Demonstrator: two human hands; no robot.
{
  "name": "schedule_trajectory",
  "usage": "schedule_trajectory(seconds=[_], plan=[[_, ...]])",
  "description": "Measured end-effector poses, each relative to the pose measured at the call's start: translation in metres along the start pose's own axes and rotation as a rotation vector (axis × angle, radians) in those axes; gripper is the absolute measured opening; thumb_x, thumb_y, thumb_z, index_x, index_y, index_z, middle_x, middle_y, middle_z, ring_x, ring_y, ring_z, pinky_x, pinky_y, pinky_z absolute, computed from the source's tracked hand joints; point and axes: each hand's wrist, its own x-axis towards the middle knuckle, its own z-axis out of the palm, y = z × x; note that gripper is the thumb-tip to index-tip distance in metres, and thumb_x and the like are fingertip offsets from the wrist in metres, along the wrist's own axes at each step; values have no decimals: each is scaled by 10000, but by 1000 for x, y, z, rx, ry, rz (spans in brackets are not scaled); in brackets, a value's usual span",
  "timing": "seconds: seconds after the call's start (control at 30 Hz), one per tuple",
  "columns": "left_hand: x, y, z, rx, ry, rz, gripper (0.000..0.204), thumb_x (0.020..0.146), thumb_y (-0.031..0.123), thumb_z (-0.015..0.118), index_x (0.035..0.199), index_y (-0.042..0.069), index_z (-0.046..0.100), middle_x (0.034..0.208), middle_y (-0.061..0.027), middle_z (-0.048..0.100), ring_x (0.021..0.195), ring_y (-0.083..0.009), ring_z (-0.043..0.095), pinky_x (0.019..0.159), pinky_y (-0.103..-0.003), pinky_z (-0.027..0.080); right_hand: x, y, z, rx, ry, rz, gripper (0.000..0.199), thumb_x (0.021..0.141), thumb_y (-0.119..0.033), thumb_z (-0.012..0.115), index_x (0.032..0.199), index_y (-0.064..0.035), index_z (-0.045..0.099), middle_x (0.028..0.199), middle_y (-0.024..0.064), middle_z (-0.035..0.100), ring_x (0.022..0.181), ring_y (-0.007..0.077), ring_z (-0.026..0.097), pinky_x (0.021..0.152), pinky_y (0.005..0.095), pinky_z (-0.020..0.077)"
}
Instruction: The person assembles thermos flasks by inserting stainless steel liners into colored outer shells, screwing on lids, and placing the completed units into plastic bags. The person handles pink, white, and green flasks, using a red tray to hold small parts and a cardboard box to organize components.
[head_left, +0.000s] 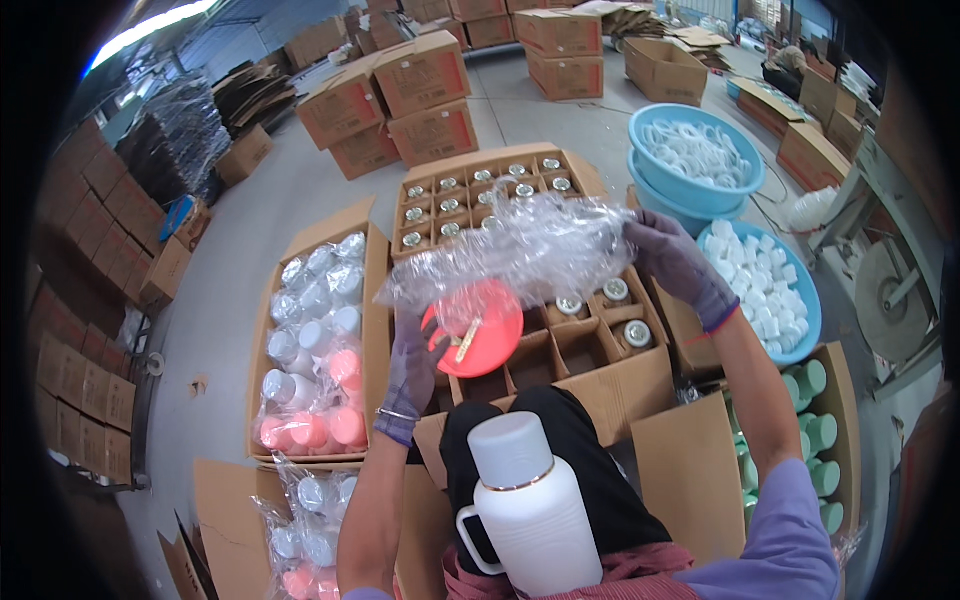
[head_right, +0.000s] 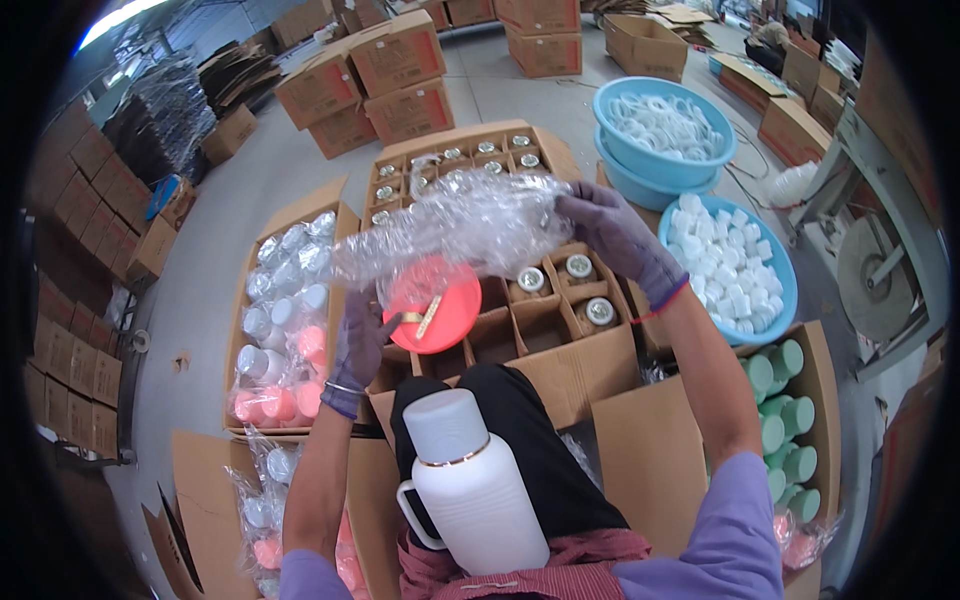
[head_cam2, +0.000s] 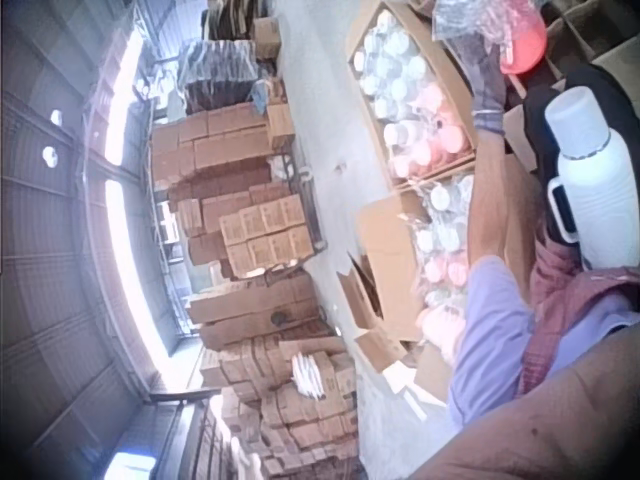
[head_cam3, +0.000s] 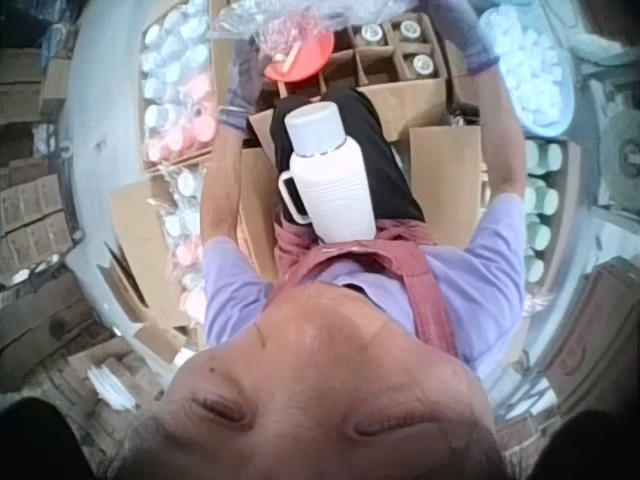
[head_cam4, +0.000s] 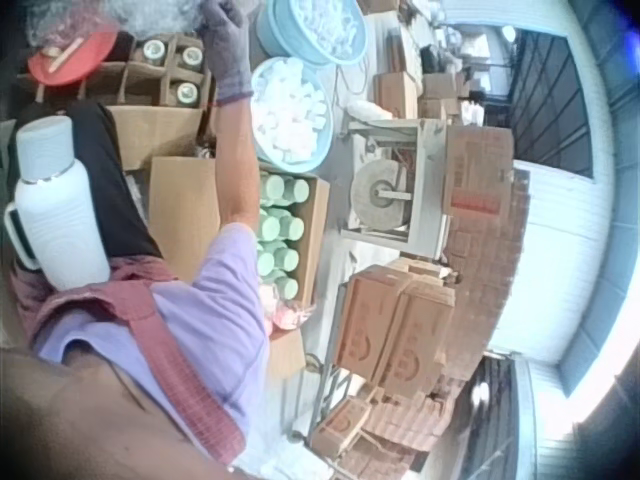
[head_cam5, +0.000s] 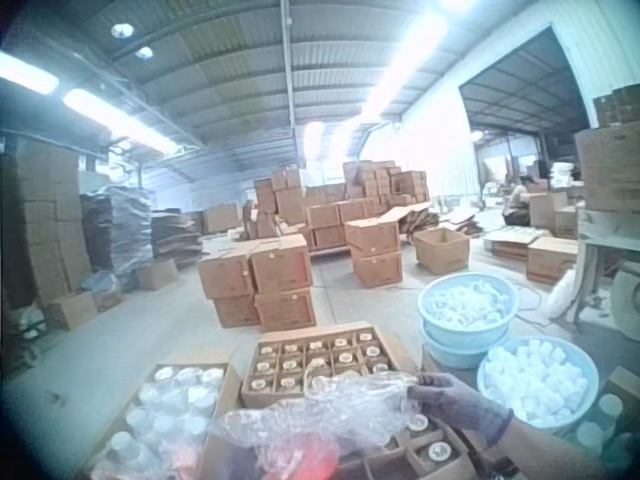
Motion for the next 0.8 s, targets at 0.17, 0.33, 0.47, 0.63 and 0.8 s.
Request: schedule_trajectory(seconds=[0.17,0.33,0.47,0.63,0.8], plan=[[7,36,50,168,43,-22,411,982,293,619,1230,-34,623,1187,-73,665,1060,-201,641,965,-330,500,10,39,-8,-43,59,72,245,980,-220,628,1133,-28,618,1006,13,651,910,103,617,819,267,512],[6,34,14,832,121,415,465,1001,158,565,1419,-24,474,1221,-83,625,1067,-200,631,977,-346,501,40,76,-39,-388,543,15,305,926,-188,668,1143,18,607,1008,55,648,931,136,609,825,276,500],[-4,29,40,38,270,168,271,955,172,678,1161,1,638,1053,-71,693,940,-141,657,805,-305,556,7,97,30,-473,319,-365,331,920,-147,678,1187,20,577,1086,76,615,951,135,595,823,302,514],[-31,30,100,-108,79,-171,202,956,207,684,1068,39,676,1013,-50,706,850,-131,690,710,-297,596,-35,107,127,-618,-141,-227,440,849,-268,770,1161,-22,579,979,89,622,877,157,610,773,316,518],[-48,37,80,-172,215,-152,282,962,269,682,1089,18,663,1042,-65,702,908,-144,686,755,-310,584,-28,111,90,-633,100,-118,179,901,-140,712,843,-23,589,703,-12,541,668,68,482,604,264,437]])
